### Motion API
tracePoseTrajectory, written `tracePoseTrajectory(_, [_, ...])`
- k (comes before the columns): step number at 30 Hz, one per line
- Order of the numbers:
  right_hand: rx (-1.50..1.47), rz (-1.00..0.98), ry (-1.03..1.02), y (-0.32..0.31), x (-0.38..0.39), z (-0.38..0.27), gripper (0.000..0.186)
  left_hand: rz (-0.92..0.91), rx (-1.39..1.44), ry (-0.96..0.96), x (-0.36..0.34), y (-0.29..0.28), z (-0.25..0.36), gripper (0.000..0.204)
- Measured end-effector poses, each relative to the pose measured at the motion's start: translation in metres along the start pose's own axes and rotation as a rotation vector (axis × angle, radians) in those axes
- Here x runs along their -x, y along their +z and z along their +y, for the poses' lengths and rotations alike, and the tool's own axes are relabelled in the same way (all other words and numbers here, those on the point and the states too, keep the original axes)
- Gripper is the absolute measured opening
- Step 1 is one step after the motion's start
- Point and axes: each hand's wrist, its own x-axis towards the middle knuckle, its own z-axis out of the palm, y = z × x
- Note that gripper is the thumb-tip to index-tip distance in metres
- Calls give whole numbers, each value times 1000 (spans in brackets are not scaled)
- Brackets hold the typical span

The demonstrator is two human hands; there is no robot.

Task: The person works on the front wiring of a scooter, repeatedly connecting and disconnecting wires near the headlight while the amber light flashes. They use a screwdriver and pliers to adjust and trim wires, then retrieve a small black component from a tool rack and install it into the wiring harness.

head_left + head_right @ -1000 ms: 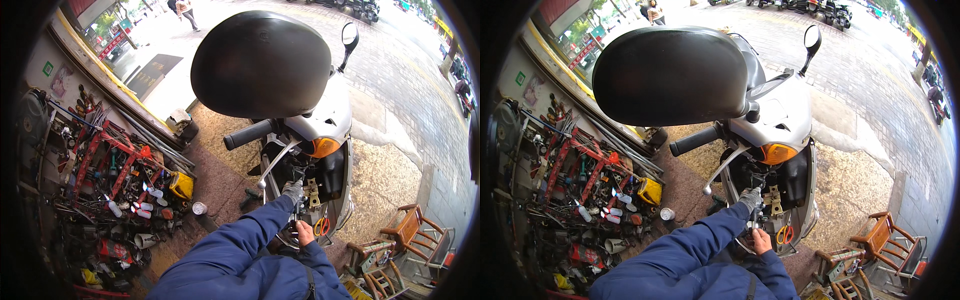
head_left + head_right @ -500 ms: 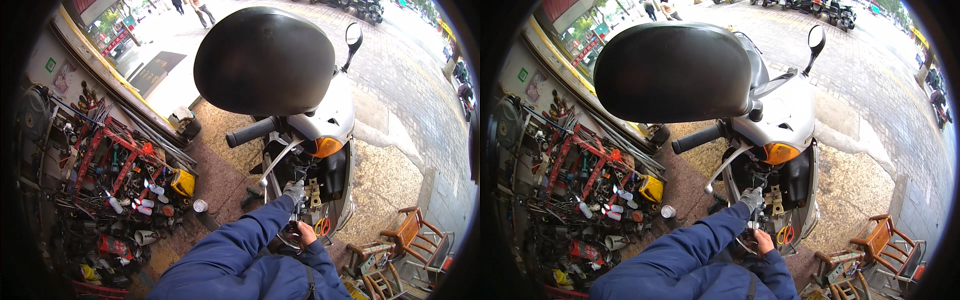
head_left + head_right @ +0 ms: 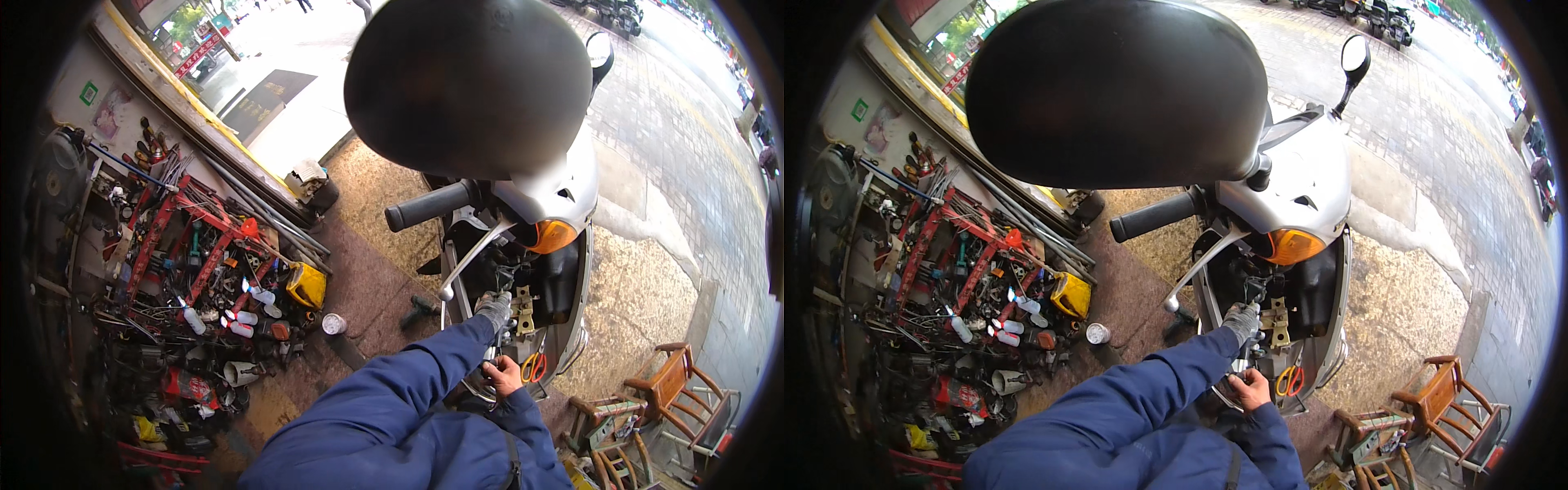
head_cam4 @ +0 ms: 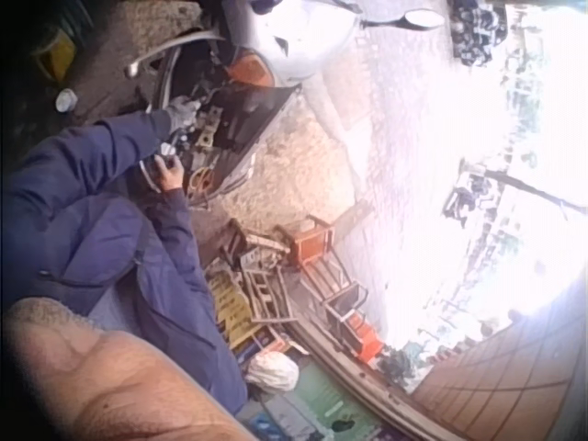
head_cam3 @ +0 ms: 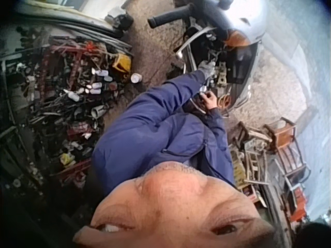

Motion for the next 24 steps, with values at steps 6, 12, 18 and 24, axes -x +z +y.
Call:
tracePoseTrajectory(6, [274, 115, -139, -4, -12, 9, 36, 11, -143, 82, -30, -1, -12, 17])
tracePoseTrajectory(12, [619, 321, -91, -20, -31, 19, 44, -137, 147, -7, -28, 3, -18, 19])
tracePoseTrajectory(18, [682, 417, -105, -50, -58, 12, 28, -96, 30, 207, -38, 18, -29, 19])
tracePoseTrajectory(24, [652, 412, -55, -78, -76, 3, 24, -40, -21, 264, -69, 20, -56, 23])
